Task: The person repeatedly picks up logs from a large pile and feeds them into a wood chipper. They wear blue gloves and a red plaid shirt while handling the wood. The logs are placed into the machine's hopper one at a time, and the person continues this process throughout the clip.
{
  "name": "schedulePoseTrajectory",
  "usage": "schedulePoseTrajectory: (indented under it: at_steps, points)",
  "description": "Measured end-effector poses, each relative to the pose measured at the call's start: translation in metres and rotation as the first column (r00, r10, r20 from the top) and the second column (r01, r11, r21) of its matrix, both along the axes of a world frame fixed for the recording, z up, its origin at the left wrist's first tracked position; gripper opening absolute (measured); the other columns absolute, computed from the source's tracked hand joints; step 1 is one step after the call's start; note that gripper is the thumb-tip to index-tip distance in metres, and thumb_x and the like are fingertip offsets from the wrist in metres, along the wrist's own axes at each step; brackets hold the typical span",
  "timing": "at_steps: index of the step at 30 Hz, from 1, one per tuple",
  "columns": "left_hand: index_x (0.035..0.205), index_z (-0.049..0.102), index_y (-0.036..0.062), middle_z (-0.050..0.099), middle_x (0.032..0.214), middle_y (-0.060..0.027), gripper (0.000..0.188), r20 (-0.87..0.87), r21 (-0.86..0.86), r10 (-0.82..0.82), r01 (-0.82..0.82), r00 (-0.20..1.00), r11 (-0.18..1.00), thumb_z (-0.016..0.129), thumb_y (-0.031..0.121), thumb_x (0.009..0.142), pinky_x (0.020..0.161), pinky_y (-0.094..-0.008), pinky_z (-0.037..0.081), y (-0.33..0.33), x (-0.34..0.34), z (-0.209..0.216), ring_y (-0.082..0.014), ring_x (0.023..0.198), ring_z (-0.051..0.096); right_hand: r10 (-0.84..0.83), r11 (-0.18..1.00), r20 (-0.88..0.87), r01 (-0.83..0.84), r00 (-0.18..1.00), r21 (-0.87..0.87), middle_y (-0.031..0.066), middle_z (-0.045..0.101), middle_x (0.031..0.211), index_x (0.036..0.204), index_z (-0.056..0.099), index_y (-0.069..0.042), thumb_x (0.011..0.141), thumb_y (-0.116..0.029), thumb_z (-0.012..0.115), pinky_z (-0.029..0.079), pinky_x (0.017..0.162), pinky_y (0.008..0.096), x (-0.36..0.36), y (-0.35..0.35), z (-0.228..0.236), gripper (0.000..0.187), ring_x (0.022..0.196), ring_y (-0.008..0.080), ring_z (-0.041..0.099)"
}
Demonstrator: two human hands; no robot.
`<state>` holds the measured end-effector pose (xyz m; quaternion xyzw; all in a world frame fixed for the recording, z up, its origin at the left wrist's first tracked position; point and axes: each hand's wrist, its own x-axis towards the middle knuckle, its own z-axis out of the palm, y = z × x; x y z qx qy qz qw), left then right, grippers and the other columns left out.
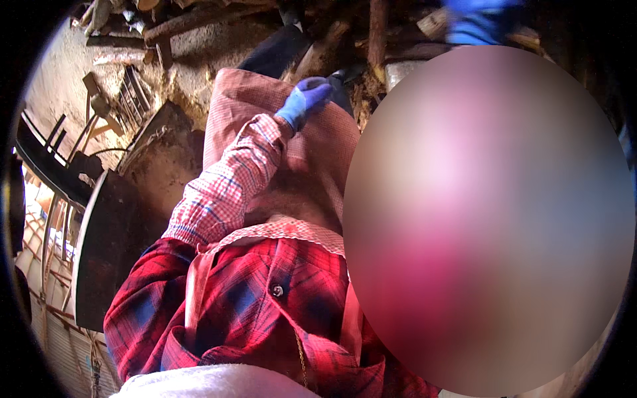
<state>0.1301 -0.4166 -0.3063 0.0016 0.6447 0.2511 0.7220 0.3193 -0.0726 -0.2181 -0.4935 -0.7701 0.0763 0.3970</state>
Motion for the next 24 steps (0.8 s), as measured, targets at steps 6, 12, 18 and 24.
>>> schedulePoseTrajectory:
  at_steps: [6, 12, 18, 24]
  points:
    - [0.124, 0.057, -0.0013, 0.066, 0.112, -0.0108, 0.051, 0.047, -0.1, 0.097, -0.092, 0.994, 0.991, 0.076, 0.024, 0.083, 0.088, -0.0306, 0.051, -0.081, 0.006, -0.028, -0.019, 0.099, 0.063, -0.559, 0.187, -0.208, -0.123, 0.802, -0.975, 0.0021, 0.058, 0.089, 0.091, 0.064, -0.004, 0.079, -0.033, 0.082, 0.044, 0.077, 0.0354, 0.002, -0.266, -0.245, 0.037, 0.083, 0.0168, 0.052]
    - [0.123, 0.058, -0.0021, 0.067, 0.112, -0.0143, 0.059, -0.21, -0.236, -0.221, 0.17, 0.952, 0.957, 0.078, 0.031, 0.078, 0.087, -0.0344, 0.051, -0.106, -0.051, -0.118, -0.0243, 0.101, 0.063, -0.666, -0.13, 0.151, 0.085, 0.731, -0.988, 0.007, 0.063, 0.09, 0.1, 0.068, 0.003, 0.075, -0.042, 0.082, 0.045, 0.076, 0.038, 0.041, -0.377, -0.322, 0.054, 0.083, 0.0216, 0.056]
    - [0.147, 0.035, 0.0038, 0.041, 0.148, -0.0177, 0.086, -0.461, -0.438, -0.72, 0.573, 0.518, 0.693, 0.077, 0.039, 0.08, 0.114, -0.0395, 0.034, -0.043, -0.128, -0.269, -0.0322, 0.135, 0.042, -0.153, 0.193, 0.48, 0.503, 0.864, -0.843, 0.0294, 0.039, 0.146, 0.145, 0.03, 0.008, 0.064, -0.052, 0.086, 0.035, 0.11, 0.0398, 0.026, -0.24, -0.401, 0.115, 0.134, 0.0364, 0.042]
    - [0.134, 0.051, 0.0002, 0.061, 0.127, -0.0157, 0.085, -0.285, 0.005, -0.694, 0.725, 0.662, 0.689, 0.084, 0.047, 0.071, 0.102, -0.0336, 0.043, -0.065, -0.163, -0.397, -0.0283, 0.115, 0.057, -0.35, 0.137, 0.491, 0.562, 0.798, -0.816, 0.0224, 0.051, 0.136, 0.142, 0.039, 0.0, 0.068, -0.053, 0.081, 0.04, 0.107, 0.0405, -0.013, -0.235, -0.436, 0.101, 0.126, 0.0302, 0.05]
